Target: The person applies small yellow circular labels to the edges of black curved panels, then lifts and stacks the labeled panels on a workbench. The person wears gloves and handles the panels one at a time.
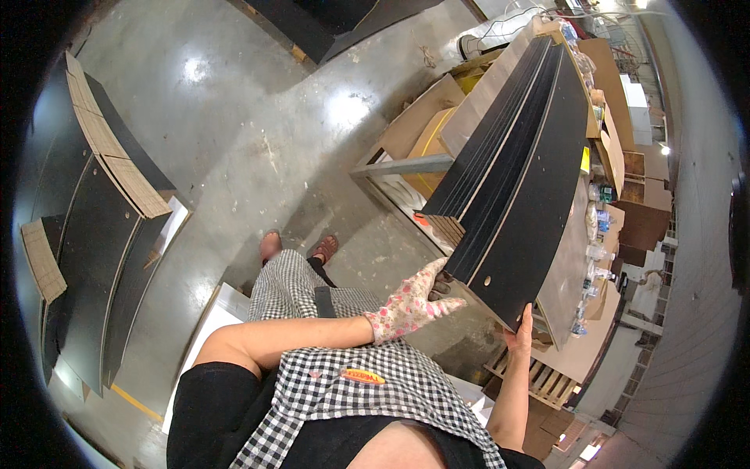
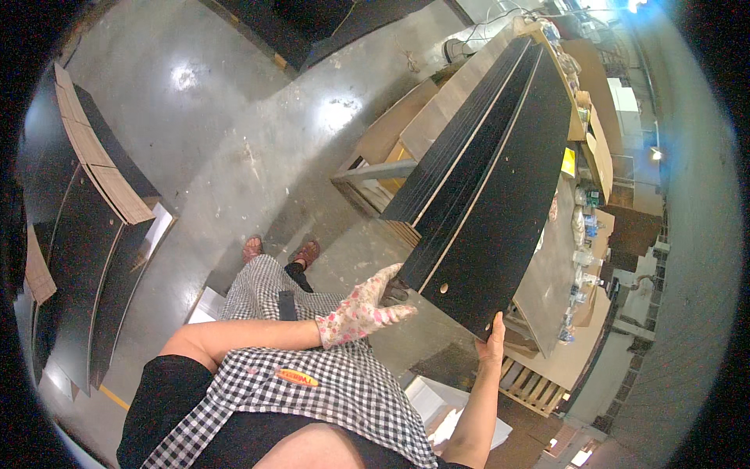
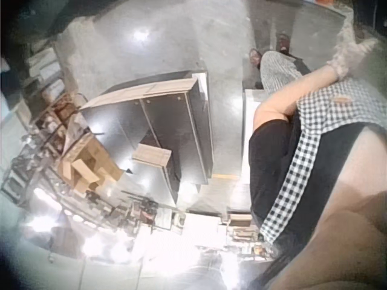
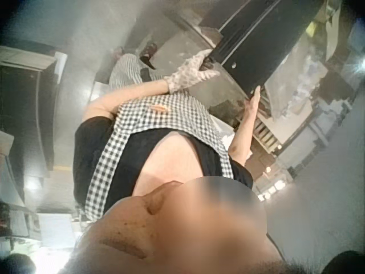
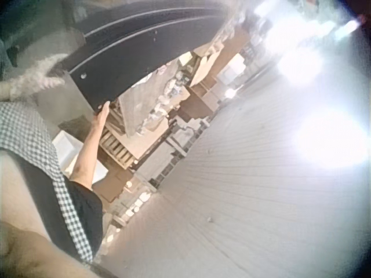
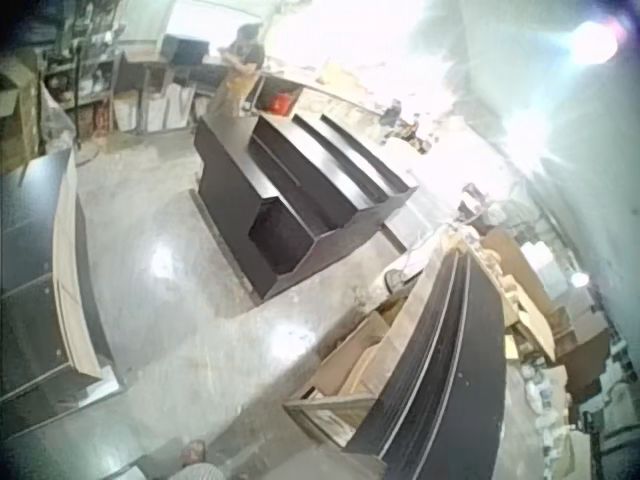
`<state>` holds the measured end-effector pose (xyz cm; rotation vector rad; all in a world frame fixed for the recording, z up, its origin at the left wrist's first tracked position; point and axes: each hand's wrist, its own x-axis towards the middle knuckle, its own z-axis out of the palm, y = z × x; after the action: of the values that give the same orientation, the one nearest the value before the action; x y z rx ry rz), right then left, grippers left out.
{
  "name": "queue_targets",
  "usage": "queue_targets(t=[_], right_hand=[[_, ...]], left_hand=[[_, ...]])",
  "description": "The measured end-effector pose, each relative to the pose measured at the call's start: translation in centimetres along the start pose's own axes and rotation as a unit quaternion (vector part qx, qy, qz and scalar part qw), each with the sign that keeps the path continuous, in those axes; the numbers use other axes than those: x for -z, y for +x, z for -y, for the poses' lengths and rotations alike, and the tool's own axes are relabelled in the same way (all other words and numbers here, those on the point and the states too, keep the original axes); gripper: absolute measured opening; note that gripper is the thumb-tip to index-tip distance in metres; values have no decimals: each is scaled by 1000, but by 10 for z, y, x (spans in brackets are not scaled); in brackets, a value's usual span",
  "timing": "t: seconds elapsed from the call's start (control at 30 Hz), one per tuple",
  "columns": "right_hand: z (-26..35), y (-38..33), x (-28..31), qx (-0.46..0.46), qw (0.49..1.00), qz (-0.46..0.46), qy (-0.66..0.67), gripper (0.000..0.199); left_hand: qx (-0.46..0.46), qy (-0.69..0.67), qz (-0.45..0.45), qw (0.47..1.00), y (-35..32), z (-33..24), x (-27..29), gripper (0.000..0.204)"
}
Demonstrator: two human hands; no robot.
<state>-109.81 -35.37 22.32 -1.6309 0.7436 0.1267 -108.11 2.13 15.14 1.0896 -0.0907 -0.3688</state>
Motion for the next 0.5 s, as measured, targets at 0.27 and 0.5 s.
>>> queue_targets(t=[0.27, 0.5], right_hand=[[0, -4, -1, 1, 999, -30, -19, 64], [-4, -14, -16, -18, 999, -24, -11, 58]], left_hand=[[25, -18, 55, 998, 0, 1, 6, 85], [55, 33, 105, 992, 2, -20, 12, 82]])
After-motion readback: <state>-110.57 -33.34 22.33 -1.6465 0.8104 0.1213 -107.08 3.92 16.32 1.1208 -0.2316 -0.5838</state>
